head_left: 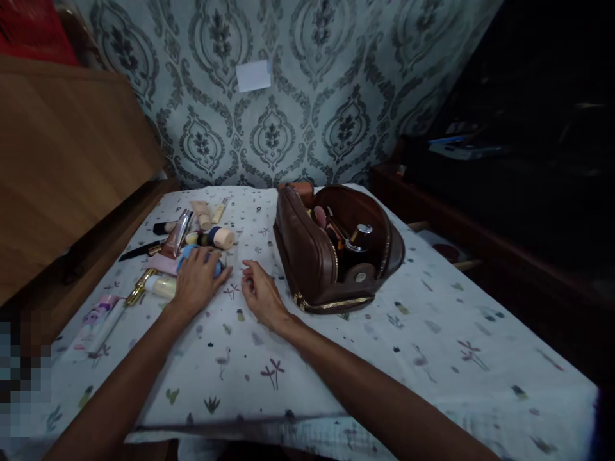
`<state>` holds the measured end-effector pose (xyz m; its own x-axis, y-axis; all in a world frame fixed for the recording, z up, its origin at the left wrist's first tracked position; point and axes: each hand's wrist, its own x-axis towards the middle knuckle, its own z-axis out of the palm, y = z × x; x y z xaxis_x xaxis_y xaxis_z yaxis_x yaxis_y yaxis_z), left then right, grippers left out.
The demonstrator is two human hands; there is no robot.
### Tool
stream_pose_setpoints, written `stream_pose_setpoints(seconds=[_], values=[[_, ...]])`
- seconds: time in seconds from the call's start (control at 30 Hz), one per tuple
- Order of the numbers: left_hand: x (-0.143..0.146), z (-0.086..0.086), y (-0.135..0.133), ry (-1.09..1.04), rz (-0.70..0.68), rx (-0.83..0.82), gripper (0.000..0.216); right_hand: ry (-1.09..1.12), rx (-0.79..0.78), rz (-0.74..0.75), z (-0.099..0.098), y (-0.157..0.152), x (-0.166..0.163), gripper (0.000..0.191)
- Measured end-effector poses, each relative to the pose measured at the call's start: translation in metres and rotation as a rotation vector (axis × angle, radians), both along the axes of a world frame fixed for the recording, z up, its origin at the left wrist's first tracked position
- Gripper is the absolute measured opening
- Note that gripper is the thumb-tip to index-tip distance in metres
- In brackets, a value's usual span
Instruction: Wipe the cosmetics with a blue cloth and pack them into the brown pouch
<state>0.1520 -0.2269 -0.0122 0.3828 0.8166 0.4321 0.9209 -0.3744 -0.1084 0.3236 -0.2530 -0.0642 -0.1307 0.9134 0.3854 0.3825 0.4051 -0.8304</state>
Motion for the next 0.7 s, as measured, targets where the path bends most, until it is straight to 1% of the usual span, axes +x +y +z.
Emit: stream_pose_setpoints(seconds=[0.07,0.13,0.23,0.3,0.37,0.43,0.47,0.5,0.53,0.6,0.7], values=[[0.001,-0.001,-0.002,0.013,0.115,0.009,0.04,0.003,0.009,0.009,0.0,0.0,0.0,0.043],[0.005,-0.001,-0.003,0.024,0.164,-0.039,0.042,0.002,0.012,0.013,0.0,-0.001,0.0,0.04],[0.01,-0.001,-0.006,0.014,0.175,-0.097,0.03,0.007,0.013,0.015,0.001,-0.001,0.001,0.038],[0.01,0.0,-0.008,-0.022,0.09,-0.124,0.022,0.013,0.02,0.012,0.002,0.0,0.002,0.037],[0.004,0.002,-0.009,-0.096,-0.111,-0.182,0.019,0.008,0.025,-0.005,0.002,0.003,0.003,0.038],[-0.003,0.004,-0.01,-0.251,-0.349,-0.275,0.022,-0.014,0.026,-0.023,0.002,0.006,0.005,0.039],[-0.006,0.005,-0.01,-0.361,-0.436,-0.325,0.024,-0.029,0.026,-0.031,0.001,0.007,0.006,0.04],[-0.009,0.005,-0.011,-0.477,-0.481,-0.372,0.027,-0.045,0.027,-0.039,0.001,0.009,0.007,0.042],[-0.011,0.005,-0.011,-0.591,-0.485,-0.41,0.03,-0.061,0.029,-0.044,0.001,0.01,0.008,0.045],[-0.012,0.004,-0.01,-0.769,-0.433,-0.438,0.035,-0.087,0.03,-0.041,0.0,0.012,0.011,0.051],[-0.013,0.0,-0.007,-0.893,-0.354,-0.367,0.043,-0.131,0.021,0.025,0.0,0.013,0.015,0.059]])
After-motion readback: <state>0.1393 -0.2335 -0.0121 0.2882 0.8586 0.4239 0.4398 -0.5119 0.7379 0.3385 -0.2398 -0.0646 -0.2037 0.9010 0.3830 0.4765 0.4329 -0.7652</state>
